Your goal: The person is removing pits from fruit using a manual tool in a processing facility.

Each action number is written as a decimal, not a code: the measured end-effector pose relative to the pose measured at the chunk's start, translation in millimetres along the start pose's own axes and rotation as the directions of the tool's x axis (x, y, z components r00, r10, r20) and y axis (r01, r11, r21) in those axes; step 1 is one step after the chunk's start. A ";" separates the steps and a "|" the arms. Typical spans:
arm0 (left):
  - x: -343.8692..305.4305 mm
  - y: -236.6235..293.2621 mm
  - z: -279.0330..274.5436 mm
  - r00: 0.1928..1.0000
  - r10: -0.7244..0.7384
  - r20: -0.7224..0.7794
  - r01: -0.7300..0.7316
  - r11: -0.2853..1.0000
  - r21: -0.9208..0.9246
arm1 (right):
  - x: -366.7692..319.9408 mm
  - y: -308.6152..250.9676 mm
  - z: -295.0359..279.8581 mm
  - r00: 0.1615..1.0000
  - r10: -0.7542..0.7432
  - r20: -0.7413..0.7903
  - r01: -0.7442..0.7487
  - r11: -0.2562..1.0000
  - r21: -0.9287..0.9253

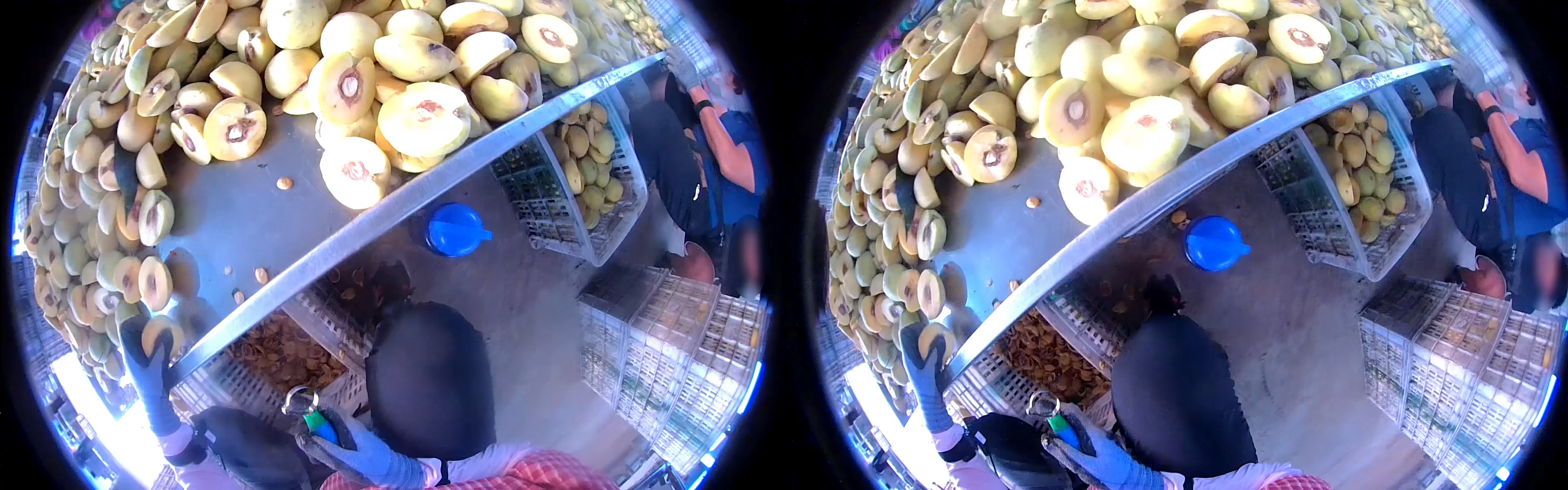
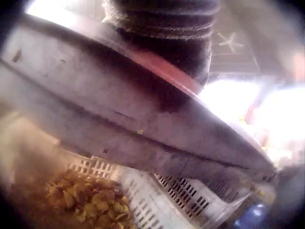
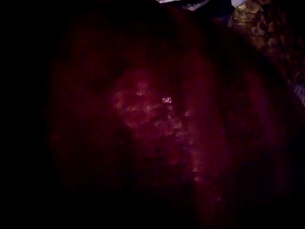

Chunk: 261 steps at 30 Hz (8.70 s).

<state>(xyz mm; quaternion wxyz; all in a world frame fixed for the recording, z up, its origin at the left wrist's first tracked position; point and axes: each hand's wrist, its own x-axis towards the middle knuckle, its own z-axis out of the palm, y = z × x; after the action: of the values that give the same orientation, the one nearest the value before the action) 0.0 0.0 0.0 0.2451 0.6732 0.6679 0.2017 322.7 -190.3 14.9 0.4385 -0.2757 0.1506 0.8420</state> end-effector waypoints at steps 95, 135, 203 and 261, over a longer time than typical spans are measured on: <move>-185.6 143.4 29.1 0.966 -0.248 0.066 0.182 0.482 -0.857 | 6.6 71.1 20.2 0.790 -0.359 0.496 0.577 0.164 -0.800; -214.2 161.0 66.2 0.913 -0.391 -0.118 0.109 0.511 -0.852 | -13.7 73.2 -6.7 0.905 -0.158 0.394 0.420 0.469 -0.777; -196.5 111.3 59.3 0.998 0.032 0.062 0.010 0.818 -0.576 | -12.0 68.1 -9.6 0.646 0.594 0.480 -0.704 0.706 0.074; -9.3 -53.1 -160.8 0.773 0.266 -0.576 -0.026 0.921 0.390 | 155.4 -174.0 230.2 0.446 -0.430 0.785 0.366 -0.713 -0.599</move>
<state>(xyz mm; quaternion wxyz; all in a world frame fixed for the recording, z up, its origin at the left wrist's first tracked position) -139.0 -0.2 97.1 -0.1313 0.6534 0.6809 0.3037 317.2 124.8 105.0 0.3956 -0.5354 -0.7198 0.1968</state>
